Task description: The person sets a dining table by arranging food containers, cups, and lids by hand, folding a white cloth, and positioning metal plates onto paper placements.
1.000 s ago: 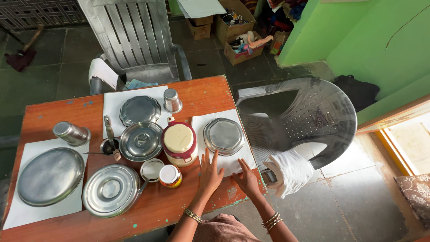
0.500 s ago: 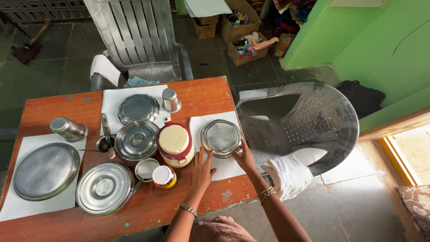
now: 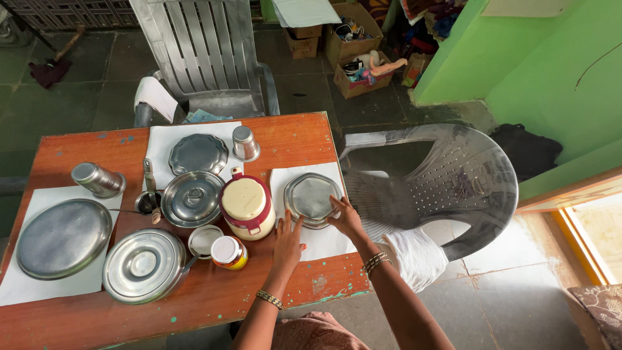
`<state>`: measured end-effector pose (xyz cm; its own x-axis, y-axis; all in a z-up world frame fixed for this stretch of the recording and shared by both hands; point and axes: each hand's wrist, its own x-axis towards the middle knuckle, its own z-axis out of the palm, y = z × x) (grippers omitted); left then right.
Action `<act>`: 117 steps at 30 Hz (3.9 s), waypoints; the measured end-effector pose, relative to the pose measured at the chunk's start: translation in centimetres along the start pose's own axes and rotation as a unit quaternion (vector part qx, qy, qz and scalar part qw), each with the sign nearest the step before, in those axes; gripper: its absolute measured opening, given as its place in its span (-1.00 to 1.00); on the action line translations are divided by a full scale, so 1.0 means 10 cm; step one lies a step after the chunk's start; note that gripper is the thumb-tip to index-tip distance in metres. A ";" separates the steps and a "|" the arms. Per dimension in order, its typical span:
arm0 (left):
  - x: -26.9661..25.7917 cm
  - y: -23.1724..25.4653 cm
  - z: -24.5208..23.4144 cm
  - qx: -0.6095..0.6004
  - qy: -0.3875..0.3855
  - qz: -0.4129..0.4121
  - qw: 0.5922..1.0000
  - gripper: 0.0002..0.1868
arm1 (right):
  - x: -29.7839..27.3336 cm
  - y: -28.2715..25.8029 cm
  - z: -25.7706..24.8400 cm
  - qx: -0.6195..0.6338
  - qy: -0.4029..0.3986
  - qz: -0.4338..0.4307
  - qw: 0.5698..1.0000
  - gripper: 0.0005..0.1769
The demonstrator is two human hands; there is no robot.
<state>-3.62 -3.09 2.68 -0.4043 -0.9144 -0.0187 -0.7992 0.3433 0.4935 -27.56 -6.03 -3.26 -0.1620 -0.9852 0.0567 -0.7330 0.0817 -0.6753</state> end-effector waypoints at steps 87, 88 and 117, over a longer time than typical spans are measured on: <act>0.05 -0.25 -1.62 0.071 0.211 0.087 0.971 -0.36 | -0.52 -0.70 -0.01 -0.270 -0.110 0.097 0.952 -0.05; 0.04 -0.28 -1.64 0.072 0.211 0.087 0.971 -0.36 | -0.48 -0.84 0.01 -0.269 -0.110 0.097 0.952 -0.05; -0.03 -1.01 -1.74 -0.154 0.205 0.182 0.949 0.24 | -0.23 -2.98 0.19 -0.011 0.086 -0.171 0.981 -0.09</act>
<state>12.33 -10.00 12.89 -0.3722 -0.7750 0.5108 -0.4461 0.6319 0.6338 -4.11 -6.46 15.32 -0.0126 -0.9154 0.4023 -0.7775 -0.2440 -0.5796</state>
